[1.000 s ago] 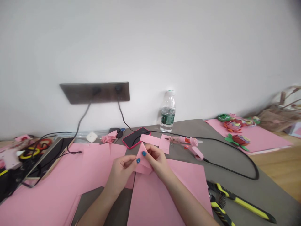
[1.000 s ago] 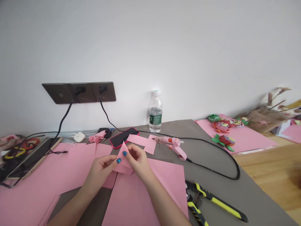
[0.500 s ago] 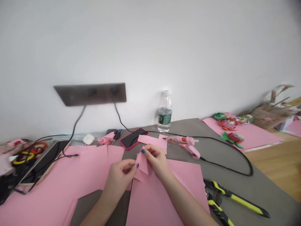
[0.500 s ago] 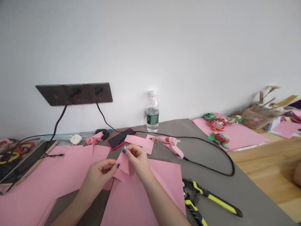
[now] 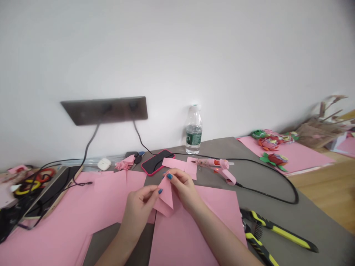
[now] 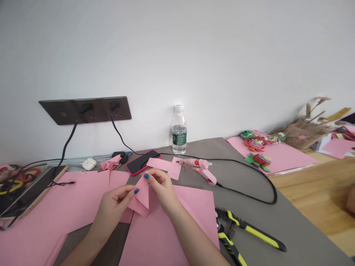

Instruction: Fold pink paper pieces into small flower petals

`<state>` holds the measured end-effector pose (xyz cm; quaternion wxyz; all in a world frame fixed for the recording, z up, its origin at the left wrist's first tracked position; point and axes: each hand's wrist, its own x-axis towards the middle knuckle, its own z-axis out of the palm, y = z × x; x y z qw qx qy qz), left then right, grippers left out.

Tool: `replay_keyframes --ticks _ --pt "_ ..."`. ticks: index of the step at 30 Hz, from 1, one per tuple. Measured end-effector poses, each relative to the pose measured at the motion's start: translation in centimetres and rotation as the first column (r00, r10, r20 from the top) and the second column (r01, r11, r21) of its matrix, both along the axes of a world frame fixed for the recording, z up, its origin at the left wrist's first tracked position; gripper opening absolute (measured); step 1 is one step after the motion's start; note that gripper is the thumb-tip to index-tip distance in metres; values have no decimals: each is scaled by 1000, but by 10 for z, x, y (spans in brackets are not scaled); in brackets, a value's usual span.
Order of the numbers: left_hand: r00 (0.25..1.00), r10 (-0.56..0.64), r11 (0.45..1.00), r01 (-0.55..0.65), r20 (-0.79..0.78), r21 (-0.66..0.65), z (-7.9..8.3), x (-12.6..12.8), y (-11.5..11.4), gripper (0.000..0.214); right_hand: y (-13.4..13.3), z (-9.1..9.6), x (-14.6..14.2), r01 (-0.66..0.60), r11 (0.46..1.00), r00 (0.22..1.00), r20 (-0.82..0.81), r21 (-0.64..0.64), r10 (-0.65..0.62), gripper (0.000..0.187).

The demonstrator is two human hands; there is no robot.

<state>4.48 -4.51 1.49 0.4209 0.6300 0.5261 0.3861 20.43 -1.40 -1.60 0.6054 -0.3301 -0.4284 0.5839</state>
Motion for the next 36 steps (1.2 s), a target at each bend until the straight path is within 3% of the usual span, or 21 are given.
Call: replay_keyframes --ticks 7,18,23,26,28,31,33,36 --pt "997 69 997 -68 -21 39 -1 5 -4 24 1 -2 0 54 998 995 81 36 -57 25" --pt "1000 -10 998 9 14 68 5 -2 0 31 0 -5 -1 -12 999 998 -60 44 15 21" --pt "999 33 996 -34 15 84 3 0 1 28 1 -5 -1 59 997 998 -23 56 -58 23" --pt "994 108 976 -101 -27 191 -2 -6 3 25 1 -4 0 128 990 991 19 53 -129 23" --pt "981 186 907 -148 -60 395 -4 -11 3 23 0 -3 0 128 991 992 10 33 -129 25" --pt "970 204 685 -46 -131 727 -3 -16 5 28 -2 -2 -2 -47 999 995 -84 -8 46 34" --pt "964 157 551 96 -216 829 -1 -16 6 31 -4 0 -4 -179 984 973 -151 -10 175 42" --pt "933 146 455 231 -328 860 0 -11 8 27 -6 4 -5 -235 972 951 -206 11 232 43"
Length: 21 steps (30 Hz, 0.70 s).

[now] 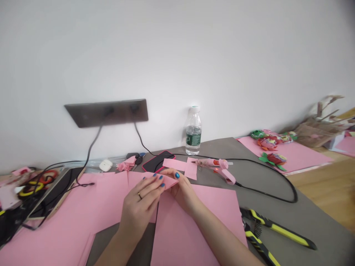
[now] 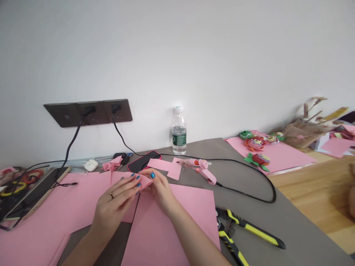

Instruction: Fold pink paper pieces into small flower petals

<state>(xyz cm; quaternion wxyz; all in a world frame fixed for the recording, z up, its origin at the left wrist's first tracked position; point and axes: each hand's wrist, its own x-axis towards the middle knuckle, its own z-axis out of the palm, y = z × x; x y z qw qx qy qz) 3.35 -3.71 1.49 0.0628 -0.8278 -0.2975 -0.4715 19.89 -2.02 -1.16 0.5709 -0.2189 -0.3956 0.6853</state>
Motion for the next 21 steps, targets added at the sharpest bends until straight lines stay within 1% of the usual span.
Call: replay_keyframes --ticks 4,8,12,15,16,18,19,21 --pt "998 53 999 -53 -30 8 -1 3 1 21 -1 5 2 -6 1000 1000 -18 5 6 48" --pt "998 63 997 -63 -11 -37 -4 2 2 22 -1 2 3 24 1000 998 50 6 -25 32" --pt "994 106 991 -107 -13 -74 -5 3 1 19 2 -3 2 121 993 979 166 -16 -117 26" --pt "992 123 976 -115 30 -185 -4 2 1 11 5 -5 3 228 974 950 216 6 -224 22" --pt "989 133 964 -113 69 -241 -3 1 1 11 5 -4 3 254 967 940 228 22 -253 19" --pt "969 193 924 -126 154 -361 -2 -3 2 24 5 -4 3 273 960 925 259 59 -279 16" --pt "956 235 895 -142 177 -423 -1 -5 2 27 5 -3 3 270 960 920 275 77 -280 15" --pt "938 299 824 -163 174 -542 0 -9 4 26 4 -2 3 259 961 917 288 96 -276 17"
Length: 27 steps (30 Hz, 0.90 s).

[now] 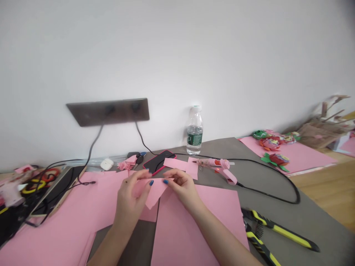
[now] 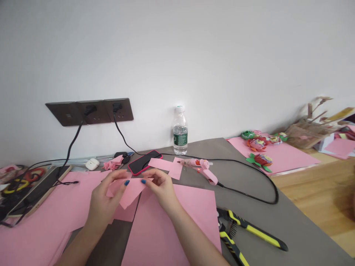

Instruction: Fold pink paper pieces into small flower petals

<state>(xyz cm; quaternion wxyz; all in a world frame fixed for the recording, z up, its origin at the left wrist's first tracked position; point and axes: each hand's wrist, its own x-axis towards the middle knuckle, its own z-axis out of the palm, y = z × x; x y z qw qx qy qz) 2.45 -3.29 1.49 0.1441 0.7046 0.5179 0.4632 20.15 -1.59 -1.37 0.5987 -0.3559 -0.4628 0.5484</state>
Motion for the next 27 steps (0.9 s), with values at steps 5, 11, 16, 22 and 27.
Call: replay_keyframes --ticks 5,11,16,22,27 --pt "996 -76 958 86 48 -273 5 3 -1 16 0 2 1 11 998 996 -88 -57 -16 32" --pt "931 -296 815 363 214 -451 7 15 -10 22 -2 5 0 -36 997 999 -26 -73 35 25" --pt "907 -270 758 407 324 -510 7 19 -11 25 -6 10 -2 -71 997 997 33 -9 71 27" --pt "920 -235 720 382 314 -579 1 19 -11 26 -7 8 -5 -34 999 998 43 -16 35 27" --pt "924 -224 725 371 310 -580 2 20 -13 25 -7 7 -3 -30 999 998 56 -15 30 21"
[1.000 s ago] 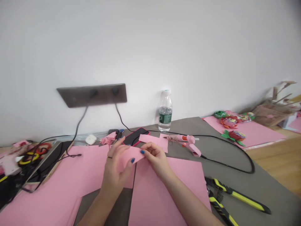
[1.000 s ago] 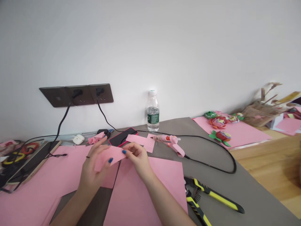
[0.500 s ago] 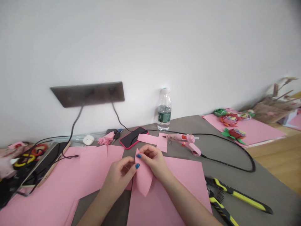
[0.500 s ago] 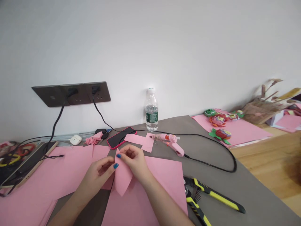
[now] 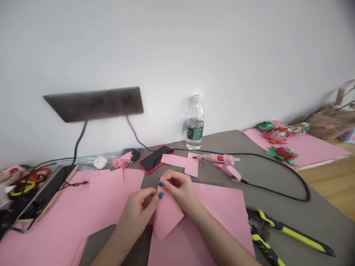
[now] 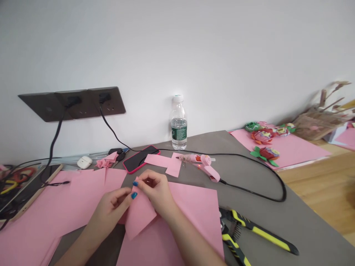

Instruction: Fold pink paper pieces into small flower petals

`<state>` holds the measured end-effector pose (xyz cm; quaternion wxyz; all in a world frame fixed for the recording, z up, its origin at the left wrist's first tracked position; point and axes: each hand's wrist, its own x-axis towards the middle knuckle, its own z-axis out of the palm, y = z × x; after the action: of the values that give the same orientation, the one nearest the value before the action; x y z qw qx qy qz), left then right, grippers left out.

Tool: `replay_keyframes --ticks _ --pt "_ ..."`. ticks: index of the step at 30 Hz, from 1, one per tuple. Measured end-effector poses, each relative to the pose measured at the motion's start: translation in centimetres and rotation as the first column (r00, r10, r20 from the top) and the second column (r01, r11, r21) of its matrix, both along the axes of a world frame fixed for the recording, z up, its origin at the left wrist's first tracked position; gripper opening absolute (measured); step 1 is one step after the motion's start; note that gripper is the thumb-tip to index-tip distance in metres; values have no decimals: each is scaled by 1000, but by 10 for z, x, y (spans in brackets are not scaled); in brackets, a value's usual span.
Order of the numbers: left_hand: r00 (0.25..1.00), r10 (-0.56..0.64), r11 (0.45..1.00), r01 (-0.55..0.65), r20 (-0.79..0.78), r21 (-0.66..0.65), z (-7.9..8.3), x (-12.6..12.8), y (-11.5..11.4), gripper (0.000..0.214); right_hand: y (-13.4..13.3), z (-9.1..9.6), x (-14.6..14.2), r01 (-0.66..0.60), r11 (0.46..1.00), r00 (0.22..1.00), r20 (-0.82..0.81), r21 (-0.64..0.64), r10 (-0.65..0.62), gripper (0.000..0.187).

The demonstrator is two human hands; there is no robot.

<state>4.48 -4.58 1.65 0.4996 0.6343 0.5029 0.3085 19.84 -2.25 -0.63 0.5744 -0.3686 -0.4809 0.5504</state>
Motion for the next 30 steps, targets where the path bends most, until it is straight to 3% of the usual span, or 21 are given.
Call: replay_keyframes --ticks 4,17,21,25,27,30 --pt "998 51 999 -51 25 -14 1 1 -1 25 0 -1 1 -7 1000 1000 -11 -6 7 20" --pt "1000 13 1000 -13 -21 2 1 -2 4 31 2 -3 4 -43 999 997 59 7 42 24" --pt "988 152 983 -155 41 97 0 -6 6 25 -1 0 4 -75 997 996 45 11 74 30" --pt "924 331 902 -369 193 222 -4 -11 8 23 -7 4 1 -144 989 987 76 37 141 21" --pt "909 337 886 -394 245 244 -6 -11 8 22 -9 5 -1 -154 987 984 102 49 148 18" --pt "915 303 909 -362 267 207 -8 -8 7 25 -7 4 -1 -149 988 988 43 44 147 16"
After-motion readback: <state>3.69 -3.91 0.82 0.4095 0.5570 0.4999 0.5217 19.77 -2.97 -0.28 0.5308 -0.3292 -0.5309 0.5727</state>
